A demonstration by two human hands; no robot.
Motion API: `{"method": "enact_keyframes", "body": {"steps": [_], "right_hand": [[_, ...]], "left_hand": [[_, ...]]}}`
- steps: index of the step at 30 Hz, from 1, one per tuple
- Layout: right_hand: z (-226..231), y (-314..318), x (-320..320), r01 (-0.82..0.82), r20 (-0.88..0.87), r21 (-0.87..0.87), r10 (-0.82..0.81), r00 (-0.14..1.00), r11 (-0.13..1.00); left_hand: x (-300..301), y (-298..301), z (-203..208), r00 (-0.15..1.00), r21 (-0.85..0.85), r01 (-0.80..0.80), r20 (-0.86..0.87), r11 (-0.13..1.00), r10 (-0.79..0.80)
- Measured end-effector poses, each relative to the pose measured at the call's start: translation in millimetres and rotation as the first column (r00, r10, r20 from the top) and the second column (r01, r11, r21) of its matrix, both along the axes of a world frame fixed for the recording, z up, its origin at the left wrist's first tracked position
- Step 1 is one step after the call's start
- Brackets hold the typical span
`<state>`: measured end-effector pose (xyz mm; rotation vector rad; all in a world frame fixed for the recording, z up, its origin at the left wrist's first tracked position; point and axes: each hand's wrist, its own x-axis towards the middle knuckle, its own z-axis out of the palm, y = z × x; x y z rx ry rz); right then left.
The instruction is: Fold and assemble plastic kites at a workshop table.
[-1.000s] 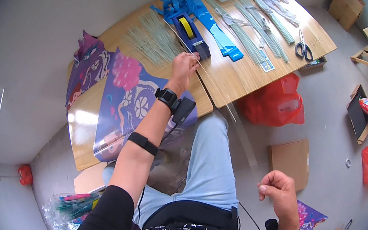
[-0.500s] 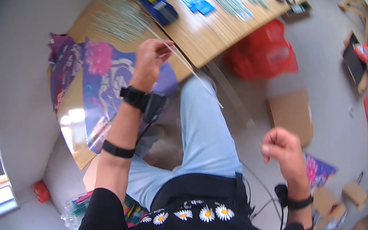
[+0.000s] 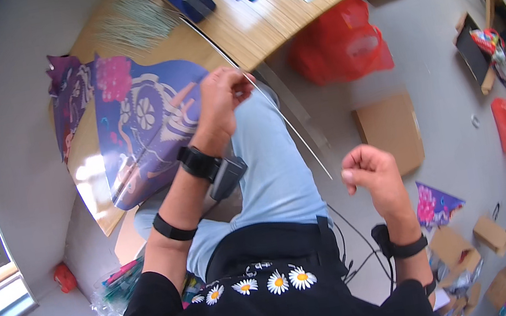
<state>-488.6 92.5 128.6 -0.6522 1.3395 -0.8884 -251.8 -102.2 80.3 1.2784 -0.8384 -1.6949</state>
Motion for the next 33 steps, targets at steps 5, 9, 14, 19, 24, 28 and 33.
{"method": "enact_keyframes", "body": {"steps": [5, 9, 14, 19, 24, 28, 33], "right_hand": [[-6.6, 2.3, -1.8, 0.024, 0.014, 0.024, -0.024, 1.000, 0.999], [-9.1, -2.2, -0.5, 0.023, 0.026, 0.009, -0.023, 0.999, 1.000], [-23.2, -4.1, -12.9, 0.077, -0.015, 0.021, -0.076, 0.997, 0.997], [-40.8, -5.6, -19.1, 0.088, -0.001, 0.071, -0.089, 0.996, 0.994], [-52.7, -8.8, -16.7, 0.081, 0.014, 0.132, -0.084, 0.996, 0.988], [-58.2, -11.2, -16.6, 0.073, 0.048, 0.189, -0.083, 0.995, 0.979], [-67.0, -16.2, -17.4, 0.078, 0.033, 0.225, -0.088, 0.996, 0.971]], "left_hand": [[-11.2, 3.3, -1.6, 0.999, 0.012, -0.035, 0.020, 0.999, 0.035], [-7.2, -0.1, -2.2, 1.000, 0.004, -0.026, 0.017, 1.000, 0.026], [18.0, -17.4, -2.4, 1.000, 0.061, -0.027, 0.006, 0.998, 0.026], [91.6, -89.3, -7.3, 0.980, 0.020, -0.138, 0.147, 0.990, 0.134], [155.5, -188.1, 4.1, 0.959, 0.004, -0.249, 0.139, 0.968, 0.246], [179.6, -250.9, 15.7, 0.912, -0.139, -0.347, 0.180, 0.928, 0.368], [163.4, -246.6, -15.5, 0.739, -0.492, -0.328, 0.398, 0.806, 0.543]]}}
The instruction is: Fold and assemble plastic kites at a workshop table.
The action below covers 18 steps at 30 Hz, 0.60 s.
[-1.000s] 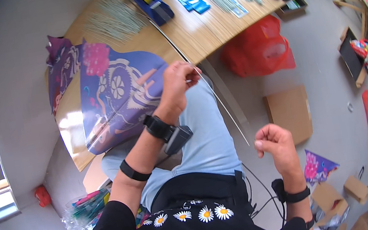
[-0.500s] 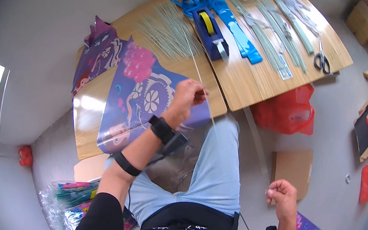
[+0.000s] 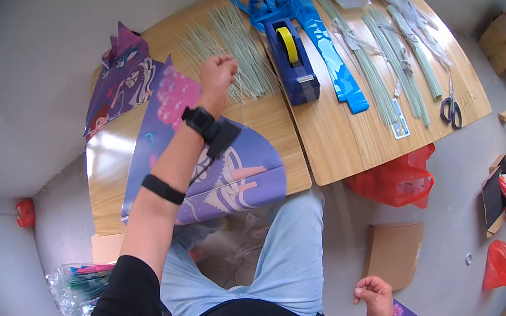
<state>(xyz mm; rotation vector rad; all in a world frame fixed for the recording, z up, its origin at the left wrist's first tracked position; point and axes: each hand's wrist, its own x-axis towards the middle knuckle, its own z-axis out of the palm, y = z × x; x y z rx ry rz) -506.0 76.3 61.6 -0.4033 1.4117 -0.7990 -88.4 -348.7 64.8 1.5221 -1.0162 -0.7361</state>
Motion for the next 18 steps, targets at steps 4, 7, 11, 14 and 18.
{"method": "enact_keyframes", "body": {"steps": [4, 7, 11, 14, 18], "right_hand": [[1.3, -3.3, -7.4, 0.022, -0.038, 0.000, -0.022, 0.999, 1.000], [1.9, -6.8, -11.0, 0.002, -0.052, -0.036, -0.004, 0.999, 0.999], [2.5, -9.9, -9.2, -0.012, -0.057, -0.034, 0.010, 0.998, 0.999], [0.1, -7.5, -10.3, -0.003, -0.045, -0.027, 0.002, 0.999, 1.000], [-2.3, -10.0, -9.6, -0.022, -0.046, -0.033, 0.020, 0.999, 0.999]], "left_hand": [[-40.3, 49.9, -9.1, 0.997, 0.131, 0.023, -0.080, 0.991, -0.012], [-27.2, 59.8, -18.8, 0.967, 0.108, -0.135, 0.230, 0.985, 0.107], [-3.3, 66.5, -35.7, 0.775, 0.077, -0.257, 0.612, 0.963, 0.157], [-1.2, 67.0, -25.3, 0.801, 0.289, -0.143, 0.596, 0.947, -0.061], [17.4, 55.1, -50.5, 0.726, 0.238, -0.190, 0.687, 0.953, -0.026]]}}
